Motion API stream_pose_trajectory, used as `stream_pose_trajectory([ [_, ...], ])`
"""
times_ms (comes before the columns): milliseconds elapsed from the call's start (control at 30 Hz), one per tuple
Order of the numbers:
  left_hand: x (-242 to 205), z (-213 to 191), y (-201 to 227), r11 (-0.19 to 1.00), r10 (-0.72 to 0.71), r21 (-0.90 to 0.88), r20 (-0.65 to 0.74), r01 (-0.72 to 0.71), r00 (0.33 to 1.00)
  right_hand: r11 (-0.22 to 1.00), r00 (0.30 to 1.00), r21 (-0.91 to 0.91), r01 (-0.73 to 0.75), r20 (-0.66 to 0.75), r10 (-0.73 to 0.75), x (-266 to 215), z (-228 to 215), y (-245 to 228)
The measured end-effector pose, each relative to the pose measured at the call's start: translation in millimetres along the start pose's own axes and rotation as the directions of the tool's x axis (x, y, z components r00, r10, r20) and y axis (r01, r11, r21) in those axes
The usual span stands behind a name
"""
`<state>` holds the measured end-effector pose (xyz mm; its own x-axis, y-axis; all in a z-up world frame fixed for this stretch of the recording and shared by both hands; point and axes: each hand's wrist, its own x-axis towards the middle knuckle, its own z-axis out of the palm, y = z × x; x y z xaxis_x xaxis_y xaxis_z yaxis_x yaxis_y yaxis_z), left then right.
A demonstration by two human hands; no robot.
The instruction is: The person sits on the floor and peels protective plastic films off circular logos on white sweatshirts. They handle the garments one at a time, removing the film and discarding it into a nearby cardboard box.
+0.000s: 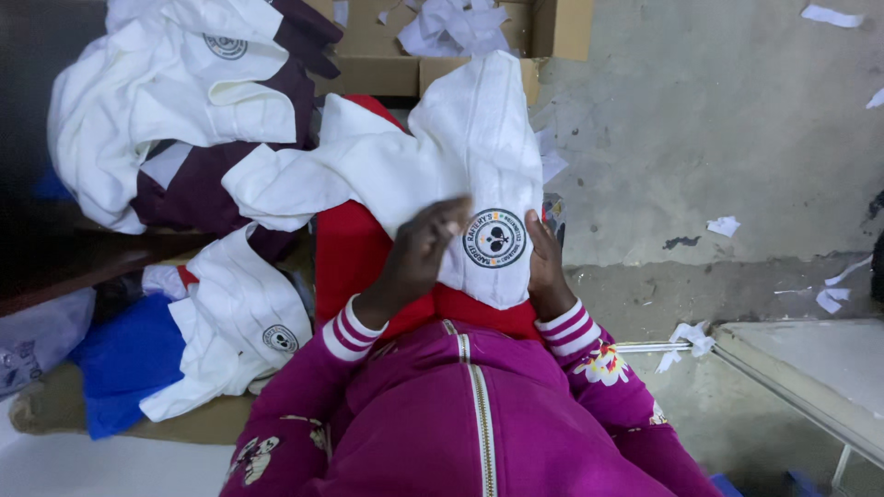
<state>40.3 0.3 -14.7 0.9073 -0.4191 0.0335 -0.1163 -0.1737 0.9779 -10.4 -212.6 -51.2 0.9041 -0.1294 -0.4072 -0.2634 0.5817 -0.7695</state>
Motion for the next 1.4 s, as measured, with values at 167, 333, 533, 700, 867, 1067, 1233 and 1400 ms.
stream_pose_trajectory([
  [167, -6, 29, -5, 0.994, -0.091, 0.063, -0.005, 0.091, 0.996, 0.998, 0.999, 0.051, -0.041, 0.002, 0.041, -2, 31, -21],
  [333, 2, 38, -24, 0.981, -0.051, 0.186, -0.073, 0.064, 0.996, 1.0, 1.0, 0.003, -0.027, 0.005, 0.027, -10, 46, -35],
  [533, 22, -6, -47, 0.861, 0.099, 0.508, -0.228, 0.031, 0.968, 0.998, 0.993, -0.017, 0.058, 0.108, -0.056, -7, 27, -25],
  [700, 36, -25, 8, 0.96, 0.074, 0.279, -0.149, -0.03, 0.986, 0.976, 0.892, -0.196, -0.1, 0.417, 0.175, -10, 36, -44],
  [867, 65, -12, 18, 0.961, 0.032, 0.232, 0.445, -0.15, 0.895, 0.883, 0.521, -0.468, -0.047, 0.742, 0.421, -12, 54, -37],
  [1067, 77, -48, 2, 0.96, -0.279, 0.189, 0.661, 0.205, 0.696, 0.805, 0.619, -0.559, 0.199, 0.709, 0.338, 6, 24, -96],
  [1233, 72, -35, 16, 0.96, -0.056, -0.18, 0.627, 0.214, 0.777, 0.727, 0.464, -0.624, 0.286, 0.754, 0.465, 29, 4, -81],
  [1400, 72, -12, -47, 0.97, 0.128, -0.185, 0.938, 0.155, 0.321, 0.703, 0.203, -0.534, 0.47, 0.841, 0.502, 15, 41, -93],
])
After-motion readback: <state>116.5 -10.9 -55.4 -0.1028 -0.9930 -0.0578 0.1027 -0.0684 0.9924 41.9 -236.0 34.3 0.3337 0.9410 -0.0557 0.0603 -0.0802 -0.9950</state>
